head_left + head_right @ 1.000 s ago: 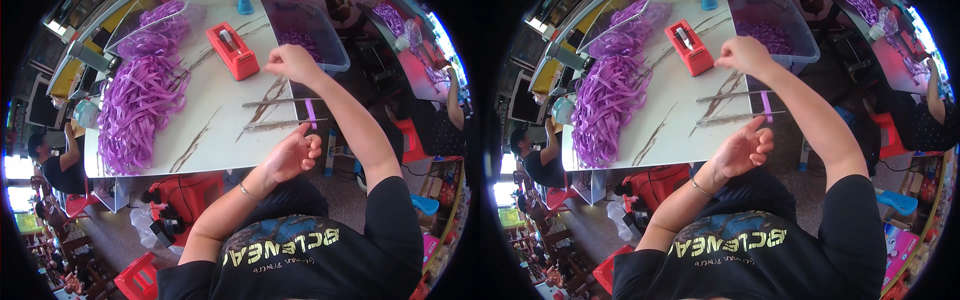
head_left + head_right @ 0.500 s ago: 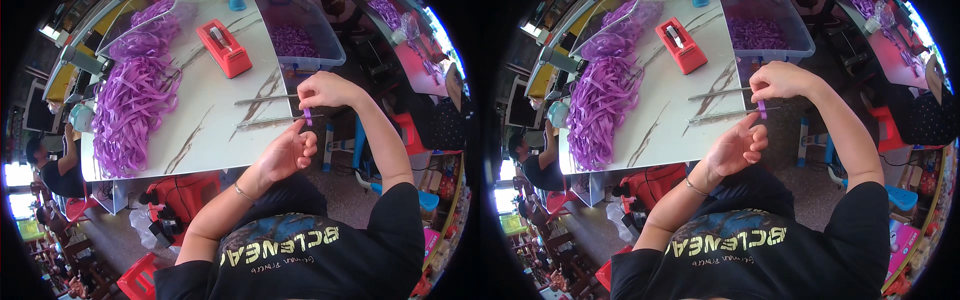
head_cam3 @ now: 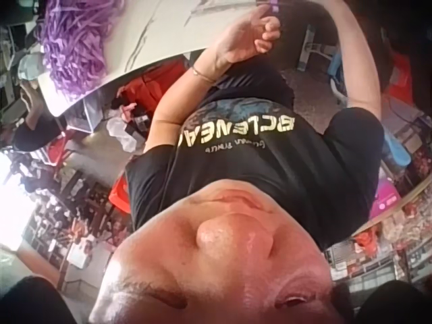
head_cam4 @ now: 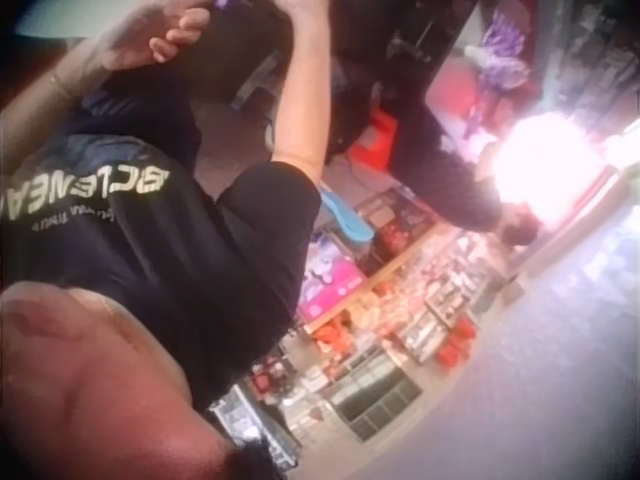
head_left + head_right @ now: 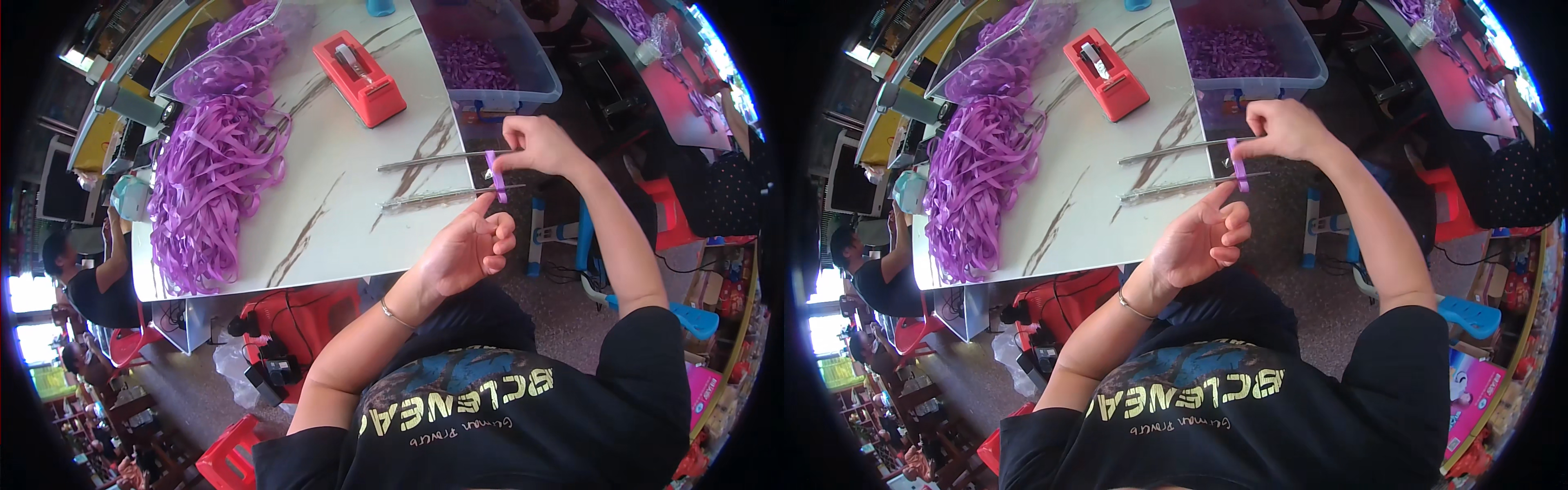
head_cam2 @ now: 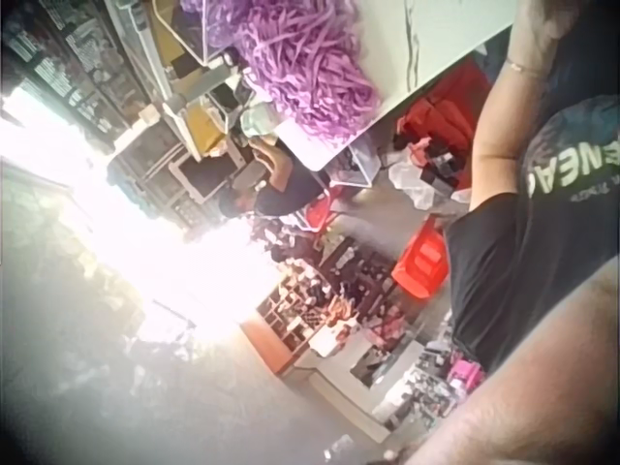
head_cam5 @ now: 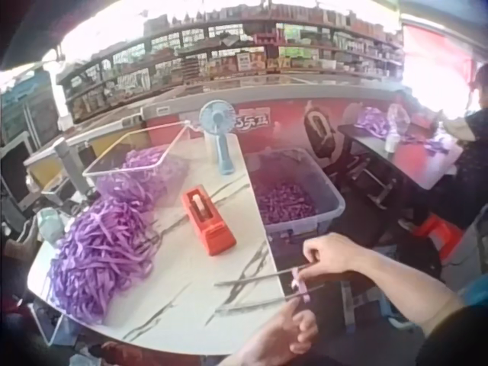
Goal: Using purple ribbon and metal rods to create decorative ribbon items by wrapping and cutting.
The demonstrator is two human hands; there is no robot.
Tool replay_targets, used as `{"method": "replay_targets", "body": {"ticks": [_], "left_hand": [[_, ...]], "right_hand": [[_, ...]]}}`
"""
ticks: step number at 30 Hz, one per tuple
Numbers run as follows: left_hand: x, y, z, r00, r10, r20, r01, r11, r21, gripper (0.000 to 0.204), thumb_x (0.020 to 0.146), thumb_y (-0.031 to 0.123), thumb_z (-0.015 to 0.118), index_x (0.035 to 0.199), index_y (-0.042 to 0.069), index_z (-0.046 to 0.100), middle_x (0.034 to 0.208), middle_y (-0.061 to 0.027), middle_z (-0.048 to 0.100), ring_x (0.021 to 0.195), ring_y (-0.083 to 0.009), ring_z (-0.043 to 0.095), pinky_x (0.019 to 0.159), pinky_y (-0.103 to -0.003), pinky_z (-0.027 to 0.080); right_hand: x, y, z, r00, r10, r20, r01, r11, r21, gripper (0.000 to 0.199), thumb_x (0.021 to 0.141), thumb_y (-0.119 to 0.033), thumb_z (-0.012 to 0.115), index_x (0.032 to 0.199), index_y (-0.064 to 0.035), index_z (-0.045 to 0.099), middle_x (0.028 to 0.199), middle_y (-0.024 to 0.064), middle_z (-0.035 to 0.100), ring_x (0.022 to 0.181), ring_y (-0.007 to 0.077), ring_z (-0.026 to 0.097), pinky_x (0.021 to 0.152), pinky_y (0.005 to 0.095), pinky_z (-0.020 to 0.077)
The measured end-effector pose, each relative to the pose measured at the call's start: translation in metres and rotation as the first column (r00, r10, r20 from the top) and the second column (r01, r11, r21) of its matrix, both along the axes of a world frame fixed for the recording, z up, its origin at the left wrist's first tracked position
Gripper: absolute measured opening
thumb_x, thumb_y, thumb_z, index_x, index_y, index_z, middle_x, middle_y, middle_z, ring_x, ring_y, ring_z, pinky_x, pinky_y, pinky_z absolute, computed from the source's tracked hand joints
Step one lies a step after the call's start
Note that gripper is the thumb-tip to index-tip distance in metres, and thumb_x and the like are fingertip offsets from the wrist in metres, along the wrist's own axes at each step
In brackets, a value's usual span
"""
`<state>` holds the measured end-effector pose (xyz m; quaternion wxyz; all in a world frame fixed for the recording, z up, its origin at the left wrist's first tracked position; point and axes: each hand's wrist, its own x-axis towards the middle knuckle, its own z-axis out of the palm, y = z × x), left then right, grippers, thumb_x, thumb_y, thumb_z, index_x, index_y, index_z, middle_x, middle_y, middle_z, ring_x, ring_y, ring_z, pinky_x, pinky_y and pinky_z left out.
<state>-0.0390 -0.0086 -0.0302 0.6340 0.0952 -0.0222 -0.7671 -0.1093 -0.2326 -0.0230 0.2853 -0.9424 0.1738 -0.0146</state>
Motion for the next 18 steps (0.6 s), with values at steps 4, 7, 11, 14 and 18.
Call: {"method": "replay_targets", "body": {"ticks": [4,7,11,14,18], "left_hand": [[0.0,0.0,-0.001,1.0,0.006,0.002,-0.006,1.0,-0.027,0.055,0.079,0.009,0.046,0.128,0.021,0.023,0.08,-0.0021,0.045,0.069,-0.012,0.044,0.052,-0.02,0.037],[0.002,0.002,-0.002,1.0,0.005,0.001,-0.005,1.0,-0.026,0.054,0.08,0.01,0.046,0.128,0.021,0.025,0.079,-0.0017,0.044,0.069,-0.0115,0.043,0.052,-0.019,0.036],[0.003,0.002,-0.002,1.0,-0.008,0.0,0.008,0.998,-0.065,0.052,0.081,0.012,0.047,0.128,0.02,0.027,0.079,-0.0011,0.043,0.069,-0.011,0.042,0.052,-0.019,0.035],[0.002,0.002,-0.002,1.0,-0.001,0.015,0.002,0.998,-0.061,0.051,0.082,0.012,0.047,0.128,0.02,0.027,0.079,-0.001,0.043,0.069,-0.0108,0.042,0.052,-0.019,0.035],[0.001,0.002,-0.001,1.0,0.005,0.018,-0.004,0.999,-0.044,0.05,0.082,0.012,0.047,0.128,0.02,0.027,0.08,-0.0011,0.043,0.069,-0.0108,0.042,0.052,-0.019,0.035]], "right_hand": [[-0.017,-0.003,-0.051,0.952,-0.304,-0.03,0.082,0.159,0.984,0.021,0.088,-0.035,0.049,0.082,-0.0151,0.053,0.06,-0.0092,0.038,0.049,0.0037,0.03,0.046,0.0197,0.0244],[-0.013,0.038,-0.068,0.953,-0.299,-0.042,0.044,-0.001,0.999,0.021,0.091,-0.029,0.047,0.096,-0.0098,0.054,0.067,-0.0051,0.051,0.056,0.0037,0.046,0.053,0.02,0.0373],[-0.003,0.051,-0.092,0.935,-0.128,0.331,-0.349,-0.504,0.79,0.023,0.091,-0.026,0.048,0.102,-0.0068,0.051,0.079,0.001,0.06,0.071,0.0053,0.057,0.065,0.0242,0.0467],[0.001,0.053,-0.094,0.93,-0.082,0.357,-0.353,-0.465,0.812,0.024,0.089,-0.028,0.051,0.102,-0.0077,0.052,0.08,0.0005,0.06,0.07,0.0053,0.056,0.063,0.0232,0.0454],[-0.009,0.04,-0.091,0.947,-0.069,0.315,-0.319,-0.335,0.886,0.023,0.088,-0.029,0.054,0.098,-0.0082,0.053,0.081,-0.0004,0.059,0.069,0.0048,0.055,0.06,0.0203,0.0435]]}}
